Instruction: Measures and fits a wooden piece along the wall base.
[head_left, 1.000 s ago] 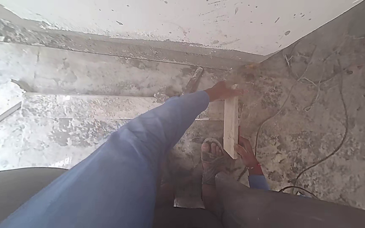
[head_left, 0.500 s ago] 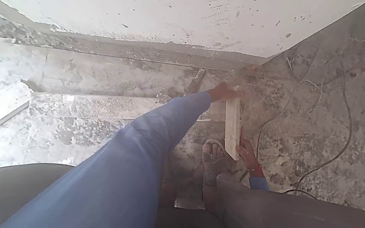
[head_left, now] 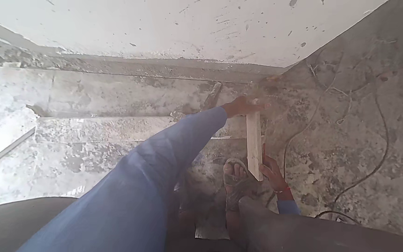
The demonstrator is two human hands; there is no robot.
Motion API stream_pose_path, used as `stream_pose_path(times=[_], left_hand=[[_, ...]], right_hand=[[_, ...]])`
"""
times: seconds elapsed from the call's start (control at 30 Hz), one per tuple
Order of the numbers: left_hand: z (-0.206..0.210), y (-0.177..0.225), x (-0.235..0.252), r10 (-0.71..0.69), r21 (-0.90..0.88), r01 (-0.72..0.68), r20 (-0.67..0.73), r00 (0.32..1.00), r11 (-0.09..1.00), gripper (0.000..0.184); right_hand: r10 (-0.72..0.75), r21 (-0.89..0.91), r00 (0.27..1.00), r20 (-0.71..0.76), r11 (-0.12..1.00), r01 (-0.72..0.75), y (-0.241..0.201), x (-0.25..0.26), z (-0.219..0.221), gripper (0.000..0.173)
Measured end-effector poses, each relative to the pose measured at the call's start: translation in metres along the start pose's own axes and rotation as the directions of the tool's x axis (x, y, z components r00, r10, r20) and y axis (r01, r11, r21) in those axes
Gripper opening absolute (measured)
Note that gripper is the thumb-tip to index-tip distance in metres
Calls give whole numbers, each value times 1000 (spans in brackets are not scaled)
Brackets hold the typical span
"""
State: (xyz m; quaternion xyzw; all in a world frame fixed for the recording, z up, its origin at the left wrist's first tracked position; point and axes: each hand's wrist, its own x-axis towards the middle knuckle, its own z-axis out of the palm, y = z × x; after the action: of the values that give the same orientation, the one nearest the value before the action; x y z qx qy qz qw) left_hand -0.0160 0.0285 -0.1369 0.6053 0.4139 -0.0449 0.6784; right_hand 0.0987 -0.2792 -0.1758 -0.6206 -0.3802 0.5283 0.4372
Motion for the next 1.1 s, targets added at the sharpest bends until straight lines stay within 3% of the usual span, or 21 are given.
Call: stream_pose_path(times=[0.13,0.17,0.27,0.3,0.37,0.5,0.63,0.8,1.1], left_hand=[[-3,2,-9,30,-4,-30,41,999,1000,78],[-3,0,-7,37,-17,-36,43,998,999,79],[-1,3,-11,31,10,-31,47,998,999,68],[1,7,-16,34,43,-36,40,999,998,63],[4,11,-12,25,76,-27,27,999,997,53],[12,12,-11,-3,54,5,-31,1000,999,53],[19,16,-17,-23,-39,20,-79,997,999,41],[20,12,-14,-17,-34,14,-88,996,999,40],[19,9,-11,5,-16,-6,-94,996,1000,38]], right_hand=[[74,-39,995,-65,996,-77,-2,-2,-5,103],[104,-62,986,-130,992,-113,-6,-2,-7,95],[184,-113,881,-436,960,-256,-26,3,-9,40],[179,-113,844,-506,956,-270,-34,5,-11,34],[140,-107,816,-561,965,-239,-45,8,-18,39],[-130,-263,795,-593,964,-39,-62,30,-20,46],[-295,-366,763,-575,927,83,-72,55,-12,36],[-343,-364,805,-484,916,172,-53,71,1,27],[-431,-467,765,-479,863,193,-44,78,8,28]])
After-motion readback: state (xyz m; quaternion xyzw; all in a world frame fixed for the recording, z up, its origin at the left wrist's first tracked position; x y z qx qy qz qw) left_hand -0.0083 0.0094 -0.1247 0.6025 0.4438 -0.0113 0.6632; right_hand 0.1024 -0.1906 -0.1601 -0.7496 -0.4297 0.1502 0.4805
